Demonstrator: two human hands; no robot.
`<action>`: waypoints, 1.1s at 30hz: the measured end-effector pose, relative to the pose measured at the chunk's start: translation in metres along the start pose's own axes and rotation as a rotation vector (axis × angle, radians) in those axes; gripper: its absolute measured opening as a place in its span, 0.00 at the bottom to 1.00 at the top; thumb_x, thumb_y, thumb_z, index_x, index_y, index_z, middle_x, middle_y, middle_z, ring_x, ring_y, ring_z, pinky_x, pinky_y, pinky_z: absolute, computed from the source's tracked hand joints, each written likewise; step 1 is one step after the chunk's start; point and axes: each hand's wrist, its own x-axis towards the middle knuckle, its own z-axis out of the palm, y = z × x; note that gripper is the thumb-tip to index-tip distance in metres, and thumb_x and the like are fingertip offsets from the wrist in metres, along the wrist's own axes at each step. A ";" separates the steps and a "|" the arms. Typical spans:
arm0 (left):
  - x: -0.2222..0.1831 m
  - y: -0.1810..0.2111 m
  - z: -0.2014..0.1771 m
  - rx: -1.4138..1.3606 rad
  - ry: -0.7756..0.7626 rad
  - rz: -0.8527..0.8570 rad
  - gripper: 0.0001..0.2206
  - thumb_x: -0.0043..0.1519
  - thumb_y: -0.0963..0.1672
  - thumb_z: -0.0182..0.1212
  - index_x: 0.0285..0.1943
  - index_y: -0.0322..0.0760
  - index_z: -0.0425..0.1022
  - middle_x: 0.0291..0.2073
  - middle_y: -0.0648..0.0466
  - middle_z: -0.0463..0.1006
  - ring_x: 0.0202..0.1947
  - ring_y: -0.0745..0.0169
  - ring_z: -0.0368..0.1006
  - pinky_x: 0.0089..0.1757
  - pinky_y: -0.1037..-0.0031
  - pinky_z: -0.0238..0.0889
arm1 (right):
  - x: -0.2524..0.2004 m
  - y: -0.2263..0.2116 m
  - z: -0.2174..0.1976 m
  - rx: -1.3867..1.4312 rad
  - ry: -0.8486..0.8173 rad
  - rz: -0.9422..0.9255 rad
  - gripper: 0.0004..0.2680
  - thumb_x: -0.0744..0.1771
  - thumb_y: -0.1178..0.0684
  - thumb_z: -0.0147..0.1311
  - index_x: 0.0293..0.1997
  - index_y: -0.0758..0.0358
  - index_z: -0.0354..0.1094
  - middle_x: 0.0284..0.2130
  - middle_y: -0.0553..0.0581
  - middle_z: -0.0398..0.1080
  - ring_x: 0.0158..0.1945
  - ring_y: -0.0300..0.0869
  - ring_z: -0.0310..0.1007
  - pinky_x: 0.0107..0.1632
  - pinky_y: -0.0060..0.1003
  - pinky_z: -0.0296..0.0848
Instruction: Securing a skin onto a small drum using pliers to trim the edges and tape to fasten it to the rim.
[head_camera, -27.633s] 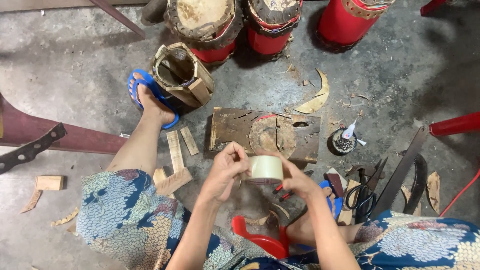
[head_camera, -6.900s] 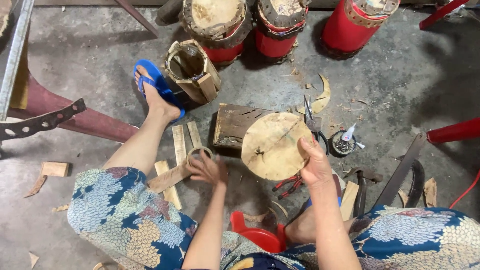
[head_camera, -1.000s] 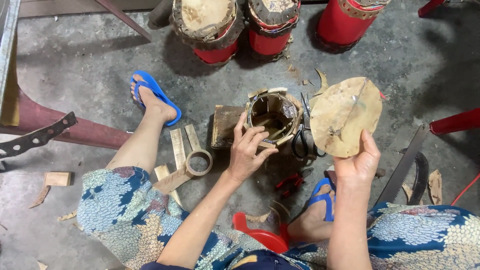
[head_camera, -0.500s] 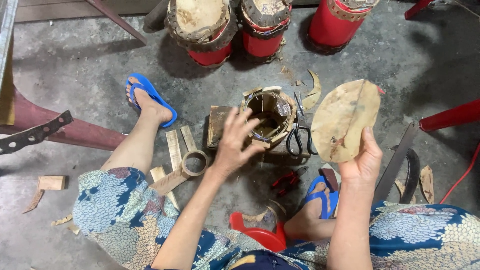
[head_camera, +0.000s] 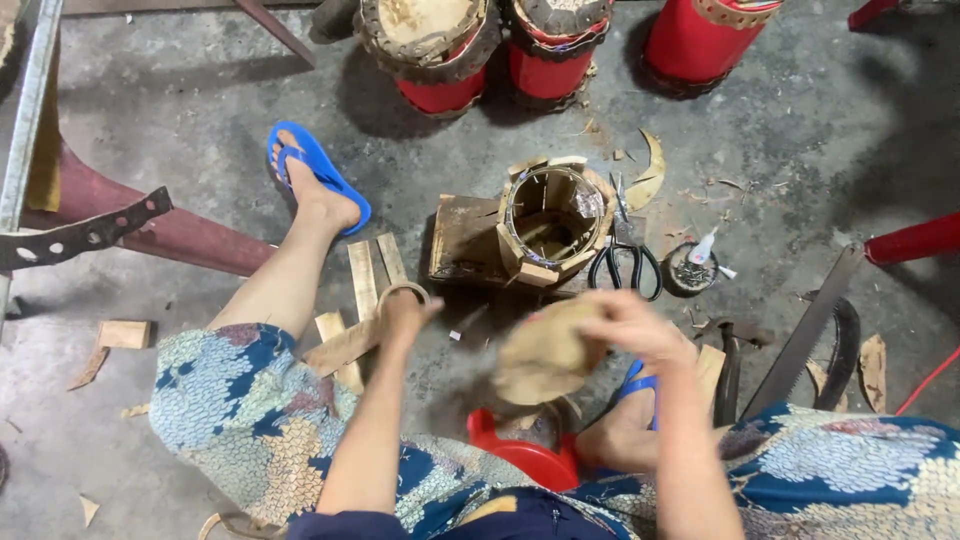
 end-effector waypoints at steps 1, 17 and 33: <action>-0.006 0.010 0.006 -0.048 -0.178 -0.158 0.22 0.56 0.58 0.66 0.38 0.38 0.81 0.35 0.44 0.82 0.44 0.43 0.80 0.47 0.53 0.64 | 0.006 0.024 0.015 -0.077 -0.138 0.118 0.08 0.58 0.60 0.70 0.36 0.58 0.79 0.30 0.50 0.77 0.37 0.37 0.71 0.46 0.36 0.71; -0.068 0.041 -0.182 -1.096 0.121 -0.083 0.08 0.64 0.40 0.57 0.48 0.31 0.79 0.35 0.44 0.78 0.42 0.57 0.70 0.46 0.62 0.67 | 0.030 0.149 0.088 -1.221 -0.381 0.444 0.24 0.62 0.44 0.63 0.66 0.43 0.63 0.57 0.61 0.70 0.56 0.61 0.76 0.53 0.58 0.78; -0.158 0.126 -0.258 -1.212 0.018 0.711 0.13 0.54 0.33 0.59 0.43 0.38 0.80 0.47 0.55 0.83 0.62 0.53 0.70 0.62 0.60 0.66 | -0.035 -0.183 0.078 0.327 -0.181 -0.196 0.43 0.57 0.29 0.71 0.76 0.48 0.42 0.73 0.65 0.50 0.71 0.61 0.57 0.64 0.64 0.70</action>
